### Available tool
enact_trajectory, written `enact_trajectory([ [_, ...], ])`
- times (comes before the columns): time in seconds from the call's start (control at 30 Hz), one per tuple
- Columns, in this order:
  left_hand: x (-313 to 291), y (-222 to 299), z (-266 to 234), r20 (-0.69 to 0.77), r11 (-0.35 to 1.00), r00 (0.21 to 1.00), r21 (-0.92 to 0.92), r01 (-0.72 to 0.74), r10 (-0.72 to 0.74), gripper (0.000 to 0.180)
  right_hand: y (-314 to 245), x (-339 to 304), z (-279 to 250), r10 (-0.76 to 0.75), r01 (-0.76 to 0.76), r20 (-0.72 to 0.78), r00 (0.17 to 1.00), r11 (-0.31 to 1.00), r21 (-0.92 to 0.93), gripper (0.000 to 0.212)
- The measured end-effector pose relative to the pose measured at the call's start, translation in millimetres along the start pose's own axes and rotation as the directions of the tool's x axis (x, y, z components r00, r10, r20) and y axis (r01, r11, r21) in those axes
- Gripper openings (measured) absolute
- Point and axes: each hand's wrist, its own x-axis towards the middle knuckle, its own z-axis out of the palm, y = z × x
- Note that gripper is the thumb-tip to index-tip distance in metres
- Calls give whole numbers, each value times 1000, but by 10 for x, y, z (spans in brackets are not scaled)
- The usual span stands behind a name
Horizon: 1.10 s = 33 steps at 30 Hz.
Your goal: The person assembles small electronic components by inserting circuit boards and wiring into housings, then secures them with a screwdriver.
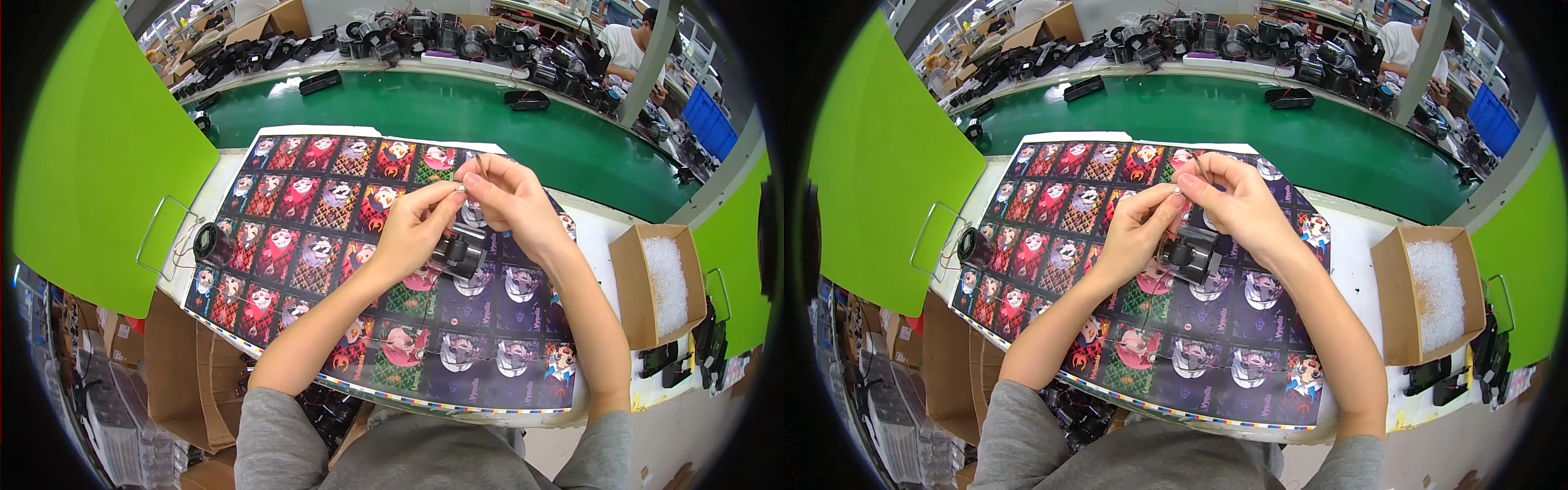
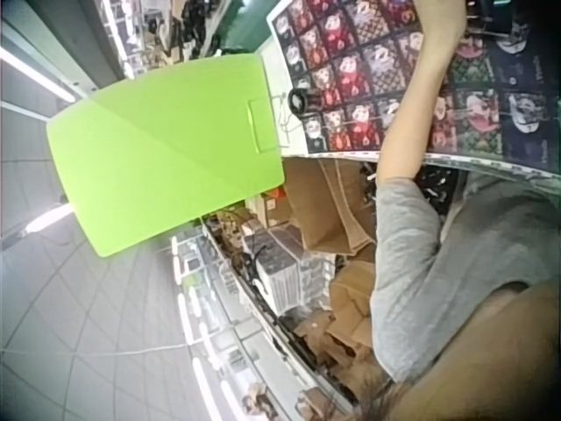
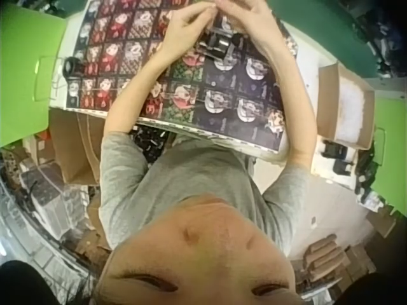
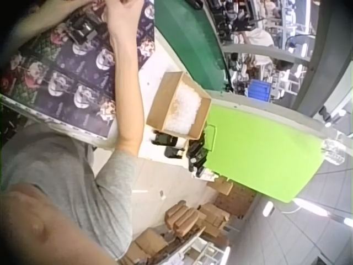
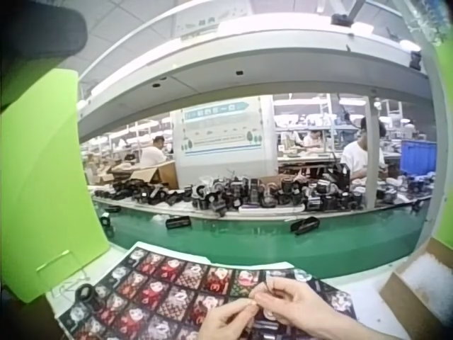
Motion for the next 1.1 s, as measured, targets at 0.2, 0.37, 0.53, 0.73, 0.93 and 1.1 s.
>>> enact_trajectory([
  [0.2,22,11,-25,15,1000,1000,-11,0,0,17,-78,-12,65,-45,43,-38,998,997,-60,21],
  [0.37,16,6,-25,18,1000,1000,26,-13,12,18,66,46,43,-310,266,-37,950,866,-424,18],
  [0.53,6,46,44,6,1000,1000,-25,19,-19,18,18,31,-22,-384,294,-73,921,803,-518,14],
  [0.73,16,-23,-22,-46,996,999,94,8,-4,17,-210,-44,25,-349,198,-171,922,801,-565,13],
  [0.93,29,31,-17,-79,985,993,156,-79,92,10,-234,-62,-43,-305,236,-85,949,860,-453,13],
  [1.1,22,47,-36,-18,983,994,152,-105,109,10,-385,-132,16,-119,89,-52,992,915,-394,15],
])
